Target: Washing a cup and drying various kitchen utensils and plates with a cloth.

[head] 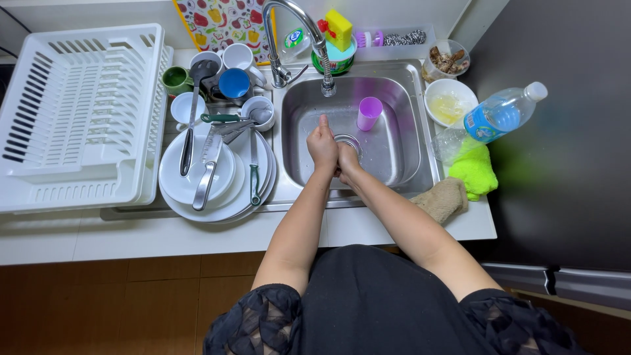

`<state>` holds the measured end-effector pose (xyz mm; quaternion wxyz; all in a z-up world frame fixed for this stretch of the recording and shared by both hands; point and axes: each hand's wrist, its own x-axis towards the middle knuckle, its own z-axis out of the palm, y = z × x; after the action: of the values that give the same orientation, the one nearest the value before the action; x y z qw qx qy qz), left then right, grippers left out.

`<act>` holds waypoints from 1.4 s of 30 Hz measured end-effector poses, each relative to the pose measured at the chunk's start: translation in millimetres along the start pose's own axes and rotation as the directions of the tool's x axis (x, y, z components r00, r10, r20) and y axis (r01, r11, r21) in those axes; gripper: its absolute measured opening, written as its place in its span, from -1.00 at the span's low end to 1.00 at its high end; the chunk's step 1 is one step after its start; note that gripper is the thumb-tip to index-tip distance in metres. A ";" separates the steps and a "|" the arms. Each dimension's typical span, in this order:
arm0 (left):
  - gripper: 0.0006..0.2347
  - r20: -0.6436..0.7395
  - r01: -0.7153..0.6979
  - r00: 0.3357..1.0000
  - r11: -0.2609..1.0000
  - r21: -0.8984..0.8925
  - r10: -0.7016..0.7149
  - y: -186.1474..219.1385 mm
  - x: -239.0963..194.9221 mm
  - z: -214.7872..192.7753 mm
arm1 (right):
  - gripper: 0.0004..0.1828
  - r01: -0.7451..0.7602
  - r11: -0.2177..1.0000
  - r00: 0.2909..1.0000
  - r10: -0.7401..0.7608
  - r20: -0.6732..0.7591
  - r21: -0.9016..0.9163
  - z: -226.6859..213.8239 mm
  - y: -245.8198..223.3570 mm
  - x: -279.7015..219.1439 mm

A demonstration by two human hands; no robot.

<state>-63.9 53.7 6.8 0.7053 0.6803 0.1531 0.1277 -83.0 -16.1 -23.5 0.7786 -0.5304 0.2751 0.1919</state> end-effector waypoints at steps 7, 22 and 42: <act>-0.44 0.008 0.007 1.000 1.000 0.024 -0.007 -1.9 9.3 -20.3 | -0.69 0.032 0.999 0.998 -0.031 -0.058 0.018 24.0 5.3 -12.5; -0.47 0.234 0.038 0.972 0.997 -0.062 -0.023 -5.5 7.8 -31.7 | -0.68 0.287 0.958 0.946 -0.280 -0.165 0.022 8.8 41.0 6.6; -0.47 0.852 -0.672 0.459 0.726 0.146 0.253 78.7 -128.3 34.6 | -0.71 0.175 0.943 0.968 -0.217 -0.123 -0.283 -212.1 -30.2 -44.8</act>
<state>-166.3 -24.7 91.8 0.4463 0.8256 -0.3440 -0.0303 -147.6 -225.0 -34.1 0.6911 -0.6693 0.2508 0.1077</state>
